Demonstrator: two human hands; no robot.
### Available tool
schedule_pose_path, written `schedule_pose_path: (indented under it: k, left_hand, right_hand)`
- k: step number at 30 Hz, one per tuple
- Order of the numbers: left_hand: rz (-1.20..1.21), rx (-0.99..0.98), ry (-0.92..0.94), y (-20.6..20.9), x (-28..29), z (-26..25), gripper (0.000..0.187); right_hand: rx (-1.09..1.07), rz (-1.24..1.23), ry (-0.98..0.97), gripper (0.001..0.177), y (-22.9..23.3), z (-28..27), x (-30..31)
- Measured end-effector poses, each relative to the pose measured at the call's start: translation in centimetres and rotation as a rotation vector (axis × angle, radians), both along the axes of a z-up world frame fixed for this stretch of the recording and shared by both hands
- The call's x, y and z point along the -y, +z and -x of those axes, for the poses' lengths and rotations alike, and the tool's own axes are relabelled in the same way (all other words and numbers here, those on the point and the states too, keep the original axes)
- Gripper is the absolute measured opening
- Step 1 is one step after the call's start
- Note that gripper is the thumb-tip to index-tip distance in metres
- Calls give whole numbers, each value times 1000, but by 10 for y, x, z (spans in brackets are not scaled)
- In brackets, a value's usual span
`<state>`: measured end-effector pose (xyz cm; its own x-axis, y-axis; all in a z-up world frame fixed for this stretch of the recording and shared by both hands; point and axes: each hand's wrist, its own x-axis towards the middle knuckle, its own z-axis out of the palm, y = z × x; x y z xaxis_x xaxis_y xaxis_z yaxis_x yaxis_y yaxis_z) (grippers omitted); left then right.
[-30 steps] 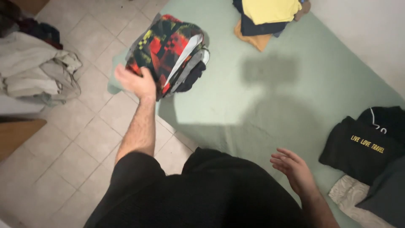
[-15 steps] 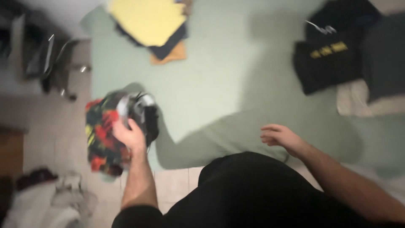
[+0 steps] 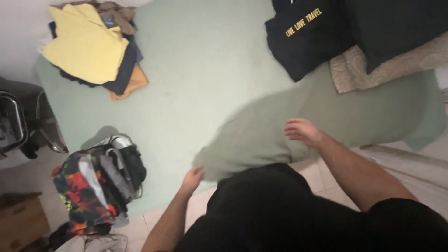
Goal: Folding different types of garments like t-shirts, shorts and hoodies on a bed.
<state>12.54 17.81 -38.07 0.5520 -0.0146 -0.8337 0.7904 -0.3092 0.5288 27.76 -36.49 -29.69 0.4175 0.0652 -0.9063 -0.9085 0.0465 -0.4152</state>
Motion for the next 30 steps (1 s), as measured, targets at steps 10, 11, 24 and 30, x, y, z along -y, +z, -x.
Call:
schedule_pose_path:
  k: [10,11,24,30]
  left_hand:
    - [-358,-372,502,66,51,56,44]
    - [-363,-400,422,67,71,48,45]
    - [-220,-128,-79,88,152,-21,41]
    - [-263,-324,160,76,109,-34,44]
  right_hand:
    - [43,-193,-648,49,-201,-120,181]
    - [126,-224,-734,59,-216,-142,188]
    - [358,-730,-711,60,-84,-243,75]
    - [313,-1086,-680,53,30,-313,-8]
